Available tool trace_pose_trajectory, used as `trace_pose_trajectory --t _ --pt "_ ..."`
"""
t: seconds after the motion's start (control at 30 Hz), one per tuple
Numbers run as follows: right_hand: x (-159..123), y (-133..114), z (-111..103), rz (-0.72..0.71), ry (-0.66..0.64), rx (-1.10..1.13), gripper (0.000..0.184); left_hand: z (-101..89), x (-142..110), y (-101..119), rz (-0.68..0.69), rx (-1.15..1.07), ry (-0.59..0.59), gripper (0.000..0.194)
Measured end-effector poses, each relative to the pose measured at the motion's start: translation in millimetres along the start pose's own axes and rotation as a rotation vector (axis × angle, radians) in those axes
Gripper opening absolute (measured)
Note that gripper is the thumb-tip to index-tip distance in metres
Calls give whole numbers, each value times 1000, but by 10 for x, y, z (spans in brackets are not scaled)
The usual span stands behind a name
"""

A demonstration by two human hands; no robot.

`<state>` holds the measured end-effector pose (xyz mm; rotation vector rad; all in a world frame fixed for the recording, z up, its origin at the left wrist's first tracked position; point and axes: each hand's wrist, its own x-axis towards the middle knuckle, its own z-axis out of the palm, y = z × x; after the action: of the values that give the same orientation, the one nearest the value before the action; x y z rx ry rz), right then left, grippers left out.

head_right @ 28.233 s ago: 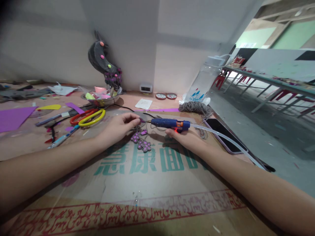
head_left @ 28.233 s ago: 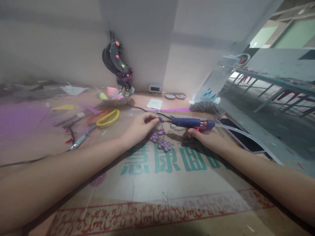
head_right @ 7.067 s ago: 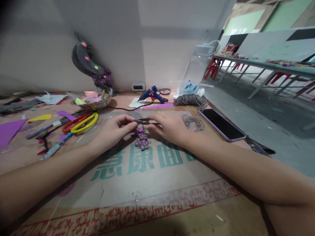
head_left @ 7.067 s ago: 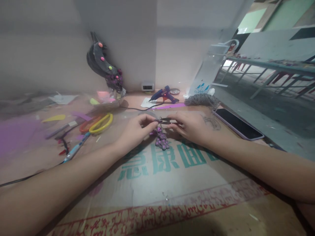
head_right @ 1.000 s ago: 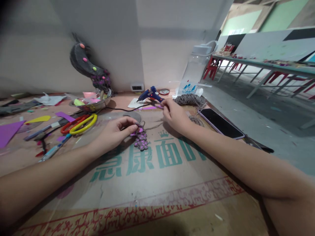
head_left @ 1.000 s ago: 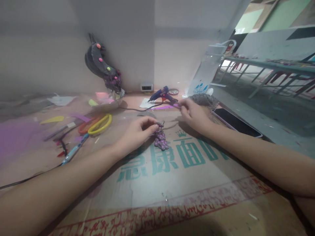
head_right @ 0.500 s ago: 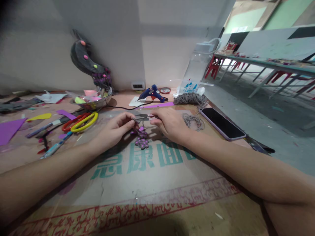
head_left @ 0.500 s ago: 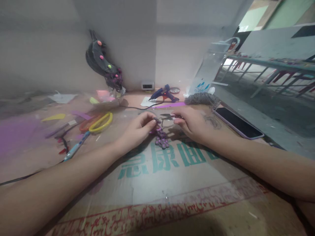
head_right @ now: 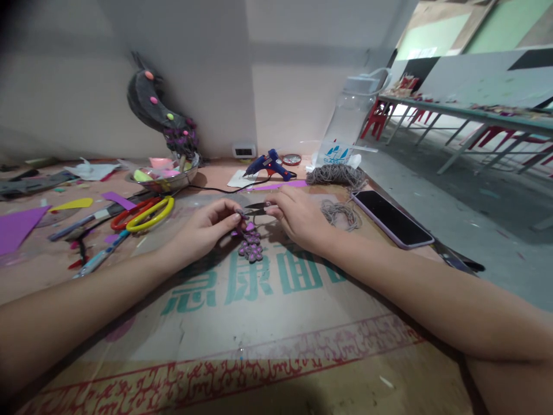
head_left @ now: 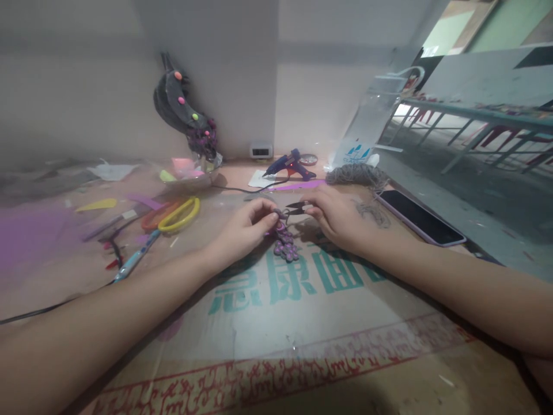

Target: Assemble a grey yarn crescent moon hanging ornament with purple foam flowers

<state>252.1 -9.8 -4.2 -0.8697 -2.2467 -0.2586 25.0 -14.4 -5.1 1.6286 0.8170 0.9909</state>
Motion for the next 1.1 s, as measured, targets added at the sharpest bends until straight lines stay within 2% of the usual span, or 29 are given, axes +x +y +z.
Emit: trace_pose_trajectory --t 0.37,0.63,1.1 --pt "7 -52 -67 -42 -76 -36 40 -10 -5 -10 -6 -1 0 7" --pt "26 20 -30 -31 -57 -45 28 8 -7 38 -12 -9 -11 6" --pt "33 18 -20 -112 -47 -78 28 5 -7 45 -17 1 -23 13"
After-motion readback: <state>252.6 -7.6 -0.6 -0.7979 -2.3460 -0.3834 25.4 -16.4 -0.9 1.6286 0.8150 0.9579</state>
